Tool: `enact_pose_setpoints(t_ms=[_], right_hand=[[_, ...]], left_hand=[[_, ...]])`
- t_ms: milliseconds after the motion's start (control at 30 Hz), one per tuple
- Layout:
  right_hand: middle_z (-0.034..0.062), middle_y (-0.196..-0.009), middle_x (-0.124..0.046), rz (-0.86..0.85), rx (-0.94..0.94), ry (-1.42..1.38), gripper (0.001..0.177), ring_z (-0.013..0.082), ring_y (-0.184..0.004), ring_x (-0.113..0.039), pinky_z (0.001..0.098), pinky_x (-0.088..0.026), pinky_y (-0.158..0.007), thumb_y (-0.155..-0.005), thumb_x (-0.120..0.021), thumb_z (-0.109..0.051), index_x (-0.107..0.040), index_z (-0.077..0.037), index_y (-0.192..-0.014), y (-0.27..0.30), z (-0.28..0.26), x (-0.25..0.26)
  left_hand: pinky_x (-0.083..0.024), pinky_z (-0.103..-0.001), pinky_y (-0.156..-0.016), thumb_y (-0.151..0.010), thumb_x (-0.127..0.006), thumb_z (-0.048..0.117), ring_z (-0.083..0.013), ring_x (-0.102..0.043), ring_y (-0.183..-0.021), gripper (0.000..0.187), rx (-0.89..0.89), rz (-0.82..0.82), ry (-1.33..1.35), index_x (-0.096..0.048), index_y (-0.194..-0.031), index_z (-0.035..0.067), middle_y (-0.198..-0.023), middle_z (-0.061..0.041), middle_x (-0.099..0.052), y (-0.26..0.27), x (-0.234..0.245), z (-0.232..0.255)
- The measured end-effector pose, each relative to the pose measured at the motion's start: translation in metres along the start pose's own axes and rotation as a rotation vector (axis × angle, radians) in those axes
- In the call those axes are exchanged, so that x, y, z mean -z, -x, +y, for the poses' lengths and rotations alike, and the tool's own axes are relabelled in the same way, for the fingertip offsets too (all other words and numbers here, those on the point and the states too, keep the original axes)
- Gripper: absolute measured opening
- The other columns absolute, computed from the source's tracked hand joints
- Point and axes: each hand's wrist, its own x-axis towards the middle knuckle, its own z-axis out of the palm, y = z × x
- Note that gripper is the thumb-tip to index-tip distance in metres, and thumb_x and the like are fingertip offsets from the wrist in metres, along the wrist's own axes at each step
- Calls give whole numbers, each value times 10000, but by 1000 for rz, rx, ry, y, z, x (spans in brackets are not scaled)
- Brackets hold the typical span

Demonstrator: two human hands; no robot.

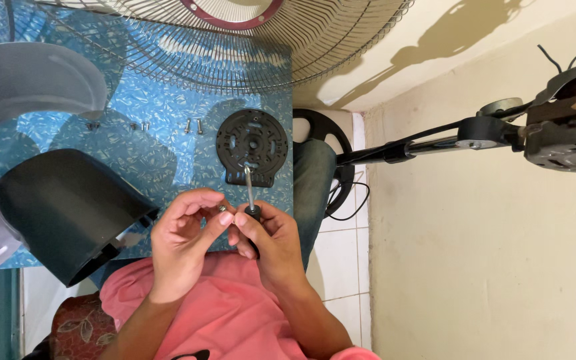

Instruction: The person disassembles an electric fan motor by removing screws and detaching the motor housing. They use a screwdriver to loosen screws, remove the housing, and place the parts on a nearby table.

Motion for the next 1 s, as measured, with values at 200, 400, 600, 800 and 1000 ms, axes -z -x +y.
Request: enact_pose_setpoints(t_ms=[200,400,600,800,1000], right_hand=[[49,-735,-631,35,2,17,163,66,-542,-447,228,-320,-488,-991,-687,-154,-662,7,-991,-10,-1,2],[24,-729,-623,98,46,133,160,55,-550,-457,223,-325,-489,-974,-700,-156,-684,0,-1005,-30,4,9],[12,-721,-639,209,102,272,168,46,-552,-471,222,-345,-492,-967,-724,-175,-677,-14,-976,-63,8,23],[-12,-697,-632,237,69,355,165,27,-555,-475,209,-349,-494,-958,-721,-195,-691,-33,-972,-95,15,34],[-19,-745,-642,213,112,441,154,31,-686,-578,200,-448,-617,-979,-712,-177,-688,-25,-980,-114,27,37]], left_hand=[[-511,-271,-825,-989,-684,-53,-118,-605,-946,83,-31,48,-142,-662,-1065,-32,-1131,-84,-636,-8,0,-16],[-491,-256,-738,-978,-674,-9,-99,-622,-848,108,132,167,-70,-720,-1073,-34,-1069,-101,-747,-21,-2,-28],[-534,-221,-653,-952,-699,77,-78,-685,-778,130,161,344,-305,-691,-1050,-9,-950,-63,-770,-54,4,-44],[-530,-256,-653,-928,-773,70,-91,-638,-710,175,3,436,-744,-729,-1073,-18,-851,-74,-743,-92,16,-63],[-535,-314,-630,-967,-751,63,-182,-685,-686,135,-94,433,-930,-679,-1037,-27,-838,-121,-725,-113,24,-74]])
